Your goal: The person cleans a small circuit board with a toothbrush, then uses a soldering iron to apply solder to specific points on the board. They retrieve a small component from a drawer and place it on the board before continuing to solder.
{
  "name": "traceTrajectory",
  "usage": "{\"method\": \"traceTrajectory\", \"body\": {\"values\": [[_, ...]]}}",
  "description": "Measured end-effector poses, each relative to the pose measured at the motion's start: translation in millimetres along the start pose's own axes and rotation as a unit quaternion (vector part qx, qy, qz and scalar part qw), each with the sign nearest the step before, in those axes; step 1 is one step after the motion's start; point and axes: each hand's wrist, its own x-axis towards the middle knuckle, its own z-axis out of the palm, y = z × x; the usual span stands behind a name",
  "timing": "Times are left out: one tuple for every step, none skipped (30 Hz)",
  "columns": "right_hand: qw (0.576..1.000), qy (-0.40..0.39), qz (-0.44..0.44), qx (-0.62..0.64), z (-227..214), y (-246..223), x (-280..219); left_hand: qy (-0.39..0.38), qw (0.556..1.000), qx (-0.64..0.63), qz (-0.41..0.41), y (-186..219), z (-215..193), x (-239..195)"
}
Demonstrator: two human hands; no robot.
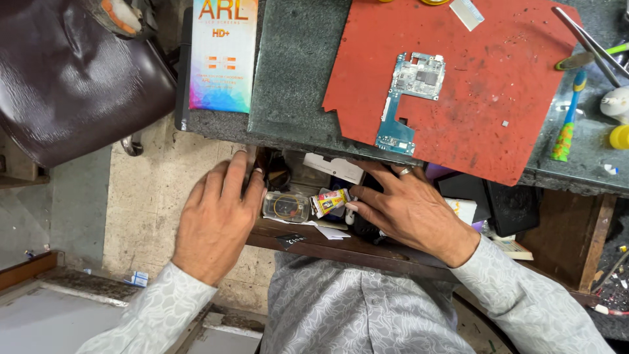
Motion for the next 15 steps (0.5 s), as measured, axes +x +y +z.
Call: {"method": "traceTrajectory", "body": {"values": [[1.000, -0.002, 0.003, 0.003, 0.6, -0.1, 0.7, 0.002, 0.999, -0.046, -0.023, -0.3, 2.9, 0.3], [1.000, -0.004, 0.005, 0.004, 1.2, -0.1, 1.4, 0.005, 0.995, -0.092, -0.046, 0.1, 5.7, 1.1], [1.000, -0.007, 0.009, 0.006, 1.6, -0.3, 1.3, 0.007, 0.988, -0.139, -0.068, 1.1, 7.7, 1.2], [1.000, -0.010, 0.012, 0.008, 2.3, -0.7, 1.2, 0.016, 0.984, -0.156, -0.084, 2.6, 8.9, 0.7], [1.000, -0.010, 0.013, 0.007, 2.3, -0.3, 1.2, 0.027, 0.979, -0.175, -0.100, 4.4, 10.2, 1.6], [1.000, -0.010, 0.014, 0.006, 2.2, 0.4, 1.1, 0.038, 0.974, -0.193, -0.115, 5.4, 11.1, 2.5], [1.000, -0.010, 0.014, 0.006, 2.5, 0.3, 1.1, 0.039, 0.967, -0.215, -0.130, 5.5, 11.0, 2.0], [1.000, -0.011, 0.015, 0.006, 2.9, 0.4, 1.3, 0.041, 0.960, -0.237, -0.146, 5.5, 10.6, 1.3], [1.000, -0.011, 0.016, 0.006, 3.4, 0.5, 1.3, 0.042, 0.952, -0.259, -0.161, 5.0, 10.6, 1.1], [1.000, -0.011, 0.018, 0.006, 4.1, 0.6, 1.3, 0.048, 0.949, -0.263, -0.170, 4.6, 10.6, 0.8], [1.000, -0.016, 0.021, 0.009, 4.7, 0.8, 0.7, 0.054, 0.945, -0.268, -0.178, 4.5, 11.6, 1.1], [0.999, -0.021, 0.025, 0.012, 5.3, 0.9, 0.1, 0.060, 0.942, -0.273, -0.187, 4.5, 13.6, 2.0], [0.999, -0.026, 0.028, 0.014, 5.6, 1.2, -0.1, 0.050, 0.942, -0.270, -0.193, 4.6, 16.8, 4.2], [0.999, -0.026, 0.026, 0.014, 5.5, 1.4, -0.7, 0.040, 0.942, -0.267, -0.199, 5.1, 21.7, 8.0], [0.999, -0.024, 0.023, 0.014, 5.6, 1.5, -0.3, 0.030, 0.942, -0.263, -0.205, 5.0, 27.1, 11.9]]}}
